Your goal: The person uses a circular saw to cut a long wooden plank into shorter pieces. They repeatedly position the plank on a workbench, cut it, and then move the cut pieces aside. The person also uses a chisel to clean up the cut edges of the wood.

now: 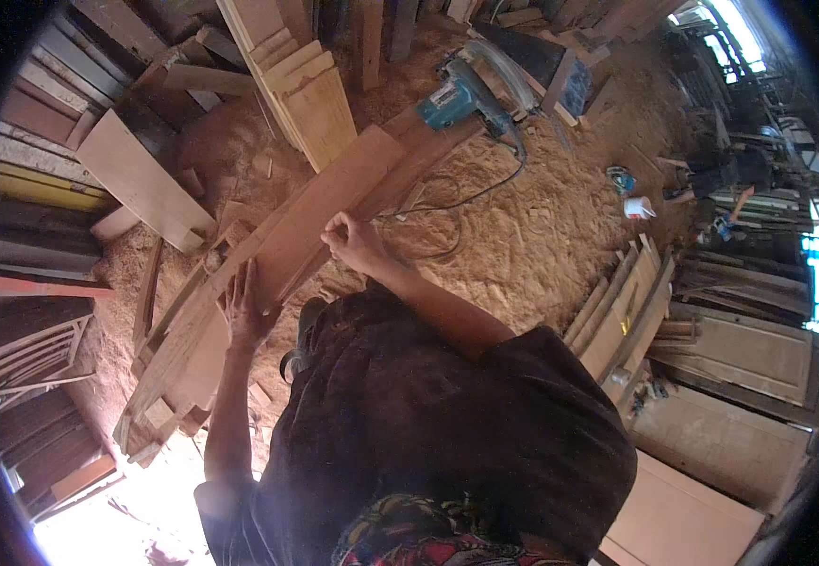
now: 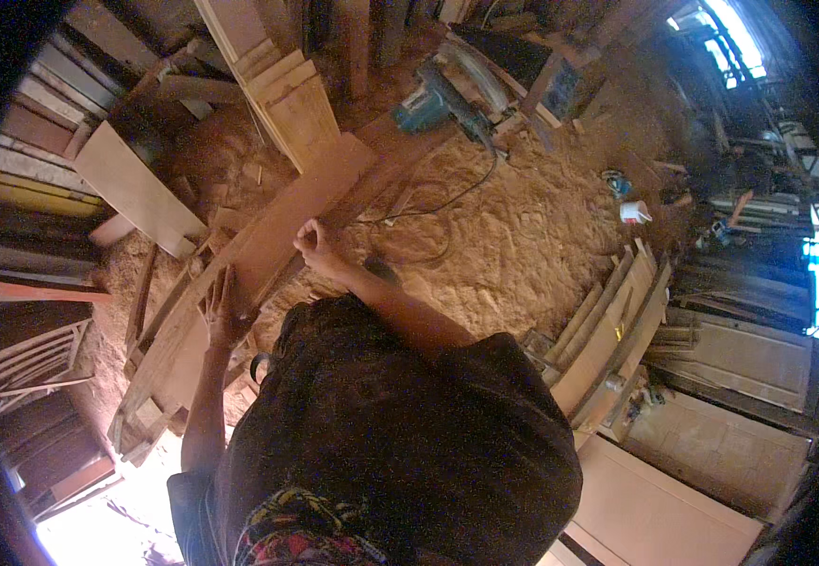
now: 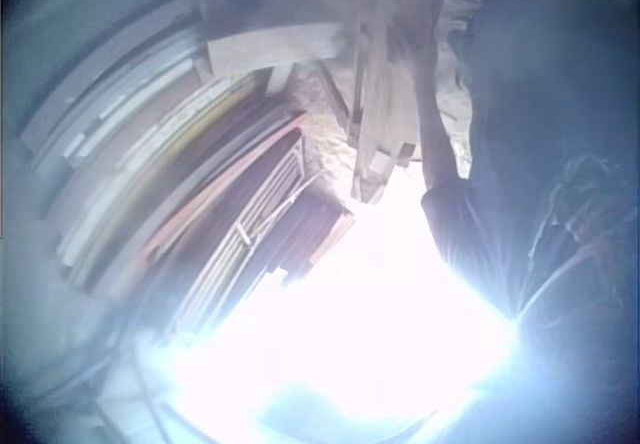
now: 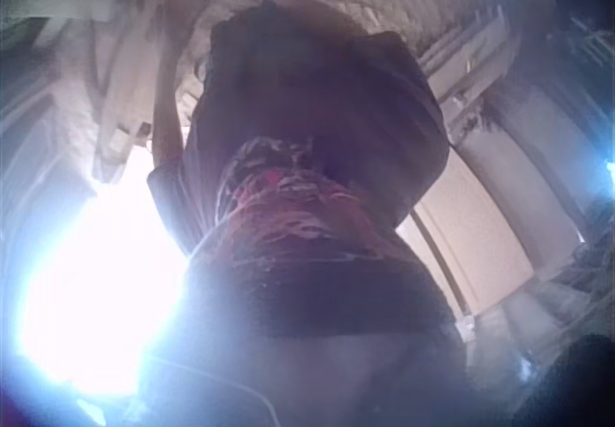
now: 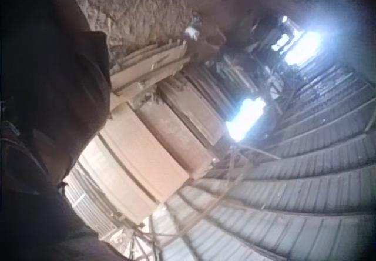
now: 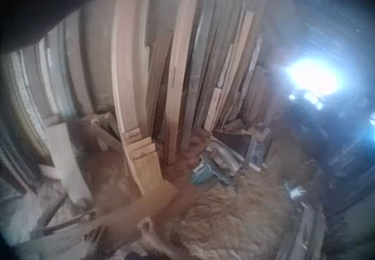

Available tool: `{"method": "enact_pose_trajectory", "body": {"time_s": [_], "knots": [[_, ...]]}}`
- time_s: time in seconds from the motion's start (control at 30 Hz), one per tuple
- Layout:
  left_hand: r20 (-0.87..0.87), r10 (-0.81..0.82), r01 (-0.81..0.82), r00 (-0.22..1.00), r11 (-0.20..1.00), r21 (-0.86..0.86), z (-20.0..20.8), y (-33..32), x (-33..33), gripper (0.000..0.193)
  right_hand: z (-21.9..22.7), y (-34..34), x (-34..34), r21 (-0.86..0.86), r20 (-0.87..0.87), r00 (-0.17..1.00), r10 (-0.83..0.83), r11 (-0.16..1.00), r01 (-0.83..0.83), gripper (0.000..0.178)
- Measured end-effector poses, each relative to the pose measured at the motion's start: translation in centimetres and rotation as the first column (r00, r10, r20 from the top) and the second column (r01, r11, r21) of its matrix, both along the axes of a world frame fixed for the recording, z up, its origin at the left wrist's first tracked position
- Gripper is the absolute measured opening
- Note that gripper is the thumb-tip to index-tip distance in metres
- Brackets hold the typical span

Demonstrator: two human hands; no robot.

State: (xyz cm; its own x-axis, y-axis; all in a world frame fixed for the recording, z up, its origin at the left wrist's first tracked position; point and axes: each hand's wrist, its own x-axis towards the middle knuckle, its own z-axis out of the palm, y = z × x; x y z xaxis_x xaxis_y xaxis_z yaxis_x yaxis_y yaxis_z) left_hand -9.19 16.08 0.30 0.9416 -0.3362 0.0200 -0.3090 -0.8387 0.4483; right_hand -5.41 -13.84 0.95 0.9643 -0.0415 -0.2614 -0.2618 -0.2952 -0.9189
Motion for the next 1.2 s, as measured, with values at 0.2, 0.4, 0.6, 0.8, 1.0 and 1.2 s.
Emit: {"method": "enact_pose_trajectory", "body": {"time_s": [0.2, 0.4, 0.6, 0.8, 1.0, 1.2], "knots": [[-0.086, -0.017, 0.028, 0.996, 0.991, 0.129, 0.8, -0.1, 1.4, 0.122, 6.0, -8.4, -1.4, 0.332, -0.176, 0.984, 0.008, 0.942, 0.052, 0.018], [-0.124, 0.006, 0.010, 0.992, 0.991, 0.131, 0.3, -4.5, 3.5, 0.126, 13.7, -27.6, 1.4, 0.726, 0.129, 0.814, -0.566, 0.613, 0.311, 0.020], [-0.176, 0.035, -0.010, 0.984, 0.990, 0.144, 1.5, -9.9, 6.0, 0.125, 7.7, -46.3, 7.6, 0.231, 0.037, 0.515, -0.857, 0.508, 0.829, 0.033], [-0.215, 0.083, -0.046, 0.973, 0.984, 0.174, 2.2, -9.8, 5.5, 0.124, 0.5, -53.7, 13.8, 0.106, -0.226, 0.544, -0.808, 0.535, 0.838, 0.049], [-0.136, 0.092, -0.056, 0.986, 0.968, 0.245, 1.7, -8.9, 4.6, 0.121, -3.9, -55.6, 20.2, 0.477, -0.372, 0.619, -0.692, 0.430, 0.767, 0.038], [-0.114, 0.133, -0.099, 0.985, 0.960, 0.263, 1.6, -7.9, 4.0, 0.122, 0.3, -56.8, 17.2, 0.592, -0.042, 0.848, -0.528, 0.671, 0.447, 0.039]]}}
